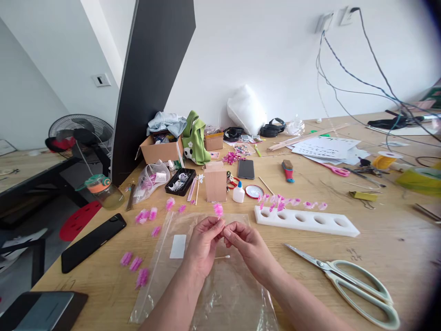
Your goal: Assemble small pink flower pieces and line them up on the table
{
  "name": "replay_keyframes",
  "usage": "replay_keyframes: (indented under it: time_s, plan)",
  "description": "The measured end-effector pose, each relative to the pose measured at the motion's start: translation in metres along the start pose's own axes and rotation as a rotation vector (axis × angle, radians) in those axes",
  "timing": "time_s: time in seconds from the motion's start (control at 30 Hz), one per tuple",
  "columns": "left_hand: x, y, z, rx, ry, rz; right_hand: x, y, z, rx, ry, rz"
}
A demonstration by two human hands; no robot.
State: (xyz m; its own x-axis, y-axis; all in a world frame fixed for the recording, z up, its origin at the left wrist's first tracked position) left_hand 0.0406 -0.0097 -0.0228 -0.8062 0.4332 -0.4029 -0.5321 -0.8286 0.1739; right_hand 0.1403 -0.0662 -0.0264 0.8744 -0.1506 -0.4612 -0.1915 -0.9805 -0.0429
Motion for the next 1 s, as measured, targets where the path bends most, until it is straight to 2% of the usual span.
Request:
replay_keyframes:
  time_s: [0.13, 0.3, 0.4, 0.73, 1.0]
  plan:
    - [0.001, -0.001, -0.001, 0.010, -0.007, 0.019, 0.001, -0.001, -0.001, 0.039, 0.071, 0.036]
    - [0.008, -0.004, -0.005, -0.001, -0.040, 0.148, 0.010, -0.003, 0.000, 0.136, 0.224, 0.114]
    - [0.010, -0.004, -0.007, -0.018, -0.072, 0.183, 0.014, -0.004, 0.002, 0.173, 0.314, 0.131]
    - [0.007, -0.004, -0.003, -0.033, -0.059, 0.230, 0.005, 0.003, -0.004, 0.192, 0.468, 0.114]
    - [0.004, -0.002, -0.002, -0.060, -0.037, 0.170, 0.000, 0.003, -0.003, 0.199, 0.491, 0.092]
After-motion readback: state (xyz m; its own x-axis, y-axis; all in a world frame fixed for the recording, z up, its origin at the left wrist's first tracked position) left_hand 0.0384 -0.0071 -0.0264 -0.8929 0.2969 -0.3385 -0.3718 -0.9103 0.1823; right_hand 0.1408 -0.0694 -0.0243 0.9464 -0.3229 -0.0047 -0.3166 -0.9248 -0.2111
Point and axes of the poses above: each hand's wrist, its own y-axis away from the middle knuckle, its own x-axis out of the back of the hand, z = x × y, the point moved 2 cm from there along -y, towards the middle knuckle, and after that the axes turned 14 degrees about -y, right-handed, at the moved point
